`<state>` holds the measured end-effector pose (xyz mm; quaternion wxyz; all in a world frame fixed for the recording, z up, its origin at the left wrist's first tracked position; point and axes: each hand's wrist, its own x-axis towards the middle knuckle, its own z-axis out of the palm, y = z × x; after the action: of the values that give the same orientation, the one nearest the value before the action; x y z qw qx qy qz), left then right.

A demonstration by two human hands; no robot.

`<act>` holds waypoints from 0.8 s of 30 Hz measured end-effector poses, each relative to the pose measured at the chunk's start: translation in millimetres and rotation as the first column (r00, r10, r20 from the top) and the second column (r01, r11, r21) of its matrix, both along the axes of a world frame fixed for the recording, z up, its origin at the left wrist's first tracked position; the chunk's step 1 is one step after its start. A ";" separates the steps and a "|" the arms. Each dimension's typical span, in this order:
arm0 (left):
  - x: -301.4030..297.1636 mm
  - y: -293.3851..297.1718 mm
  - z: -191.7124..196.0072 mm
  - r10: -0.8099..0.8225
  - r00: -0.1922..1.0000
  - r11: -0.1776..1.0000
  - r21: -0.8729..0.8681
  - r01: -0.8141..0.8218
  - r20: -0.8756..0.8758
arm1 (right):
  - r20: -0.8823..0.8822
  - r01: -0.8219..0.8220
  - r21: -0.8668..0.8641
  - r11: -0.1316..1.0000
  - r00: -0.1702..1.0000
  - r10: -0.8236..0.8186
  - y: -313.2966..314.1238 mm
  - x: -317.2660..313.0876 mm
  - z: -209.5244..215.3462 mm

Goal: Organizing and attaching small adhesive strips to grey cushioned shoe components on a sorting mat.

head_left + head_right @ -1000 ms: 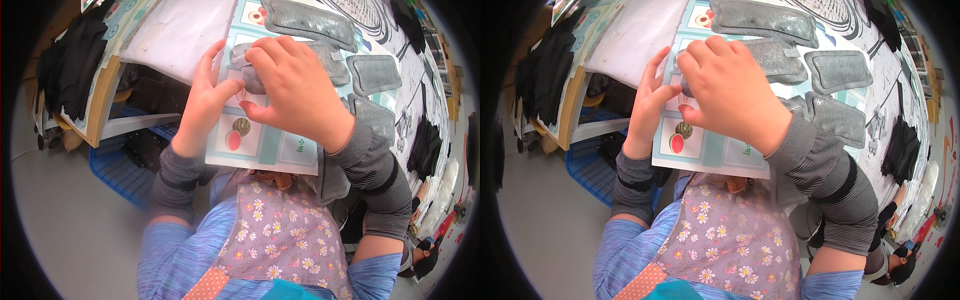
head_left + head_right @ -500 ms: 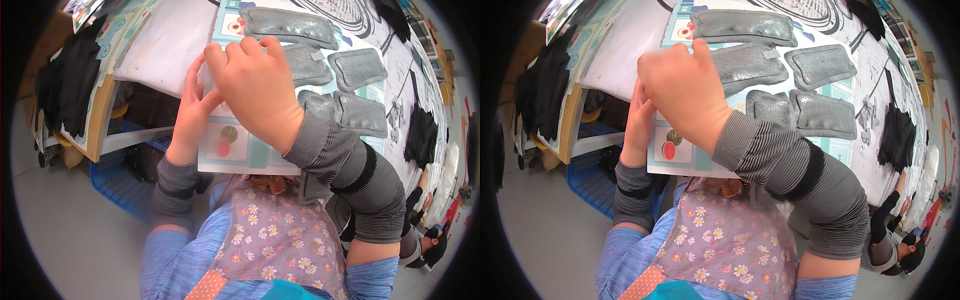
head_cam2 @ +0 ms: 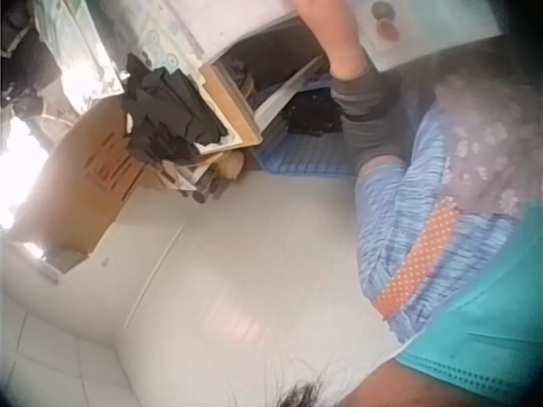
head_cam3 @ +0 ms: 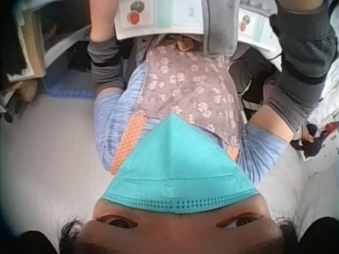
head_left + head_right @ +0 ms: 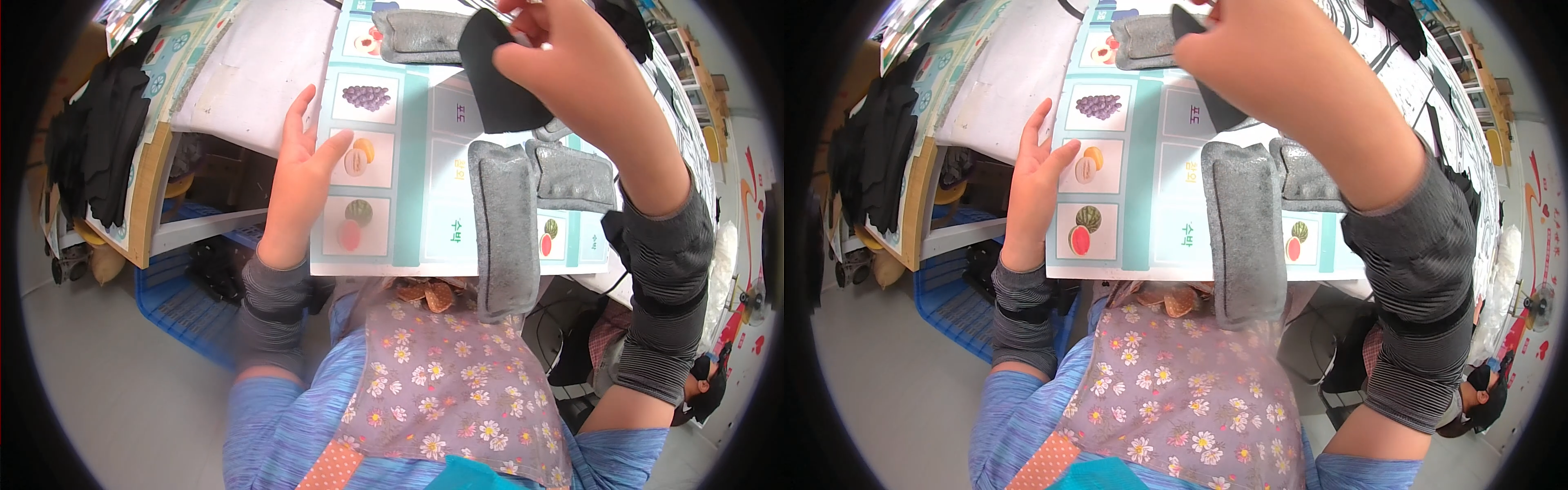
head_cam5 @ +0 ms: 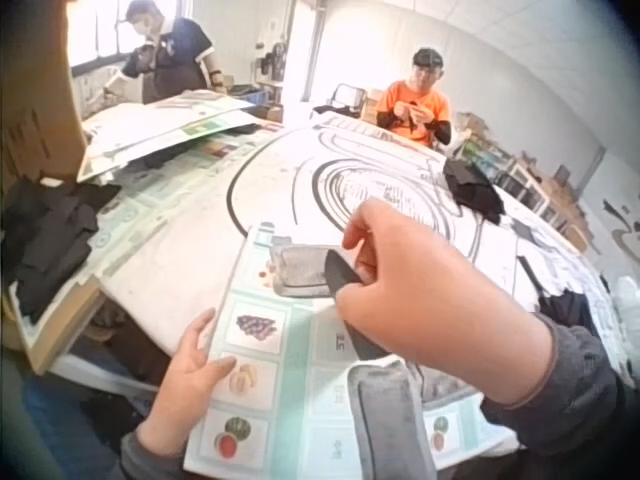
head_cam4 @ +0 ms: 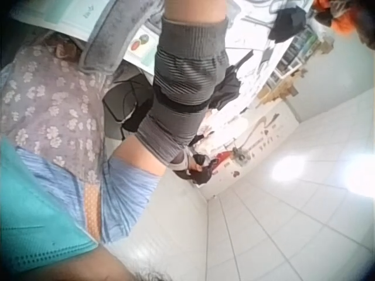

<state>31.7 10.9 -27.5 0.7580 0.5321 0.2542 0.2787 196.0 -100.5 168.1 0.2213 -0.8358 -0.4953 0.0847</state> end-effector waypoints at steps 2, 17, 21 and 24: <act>-0.5 2.4 5.3 0.018 0.999 0.998 0.064 -0.017 -0.027 | -0.043 0.049 0.036 0.998 0.998 -0.047 -12.3 6.5 -0.9; 72.3 66.2 15.6 0.134 0.951 -0.181 0.936 0.301 -0.279 | 0.101 0.089 0.218 0.972 0.988 -0.113 -34.8 44.6 16.4; 60.0 69.3 0.1 0.169 0.961 -0.210 0.945 0.252 -0.218 | 0.227 0.043 0.185 0.982 0.970 -0.085 -26.3 60.2 26.9; 64.2 65.0 5.1 0.171 0.966 -0.201 0.952 0.229 -0.196 | 0.223 0.063 0.204 0.977 0.969 -0.109 -27.1 85.6 44.5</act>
<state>95.9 75.9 -22.3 0.0307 0.9583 0.0268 0.2827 281.6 -127.7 212.6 0.2459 -0.8349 -0.4870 -0.0727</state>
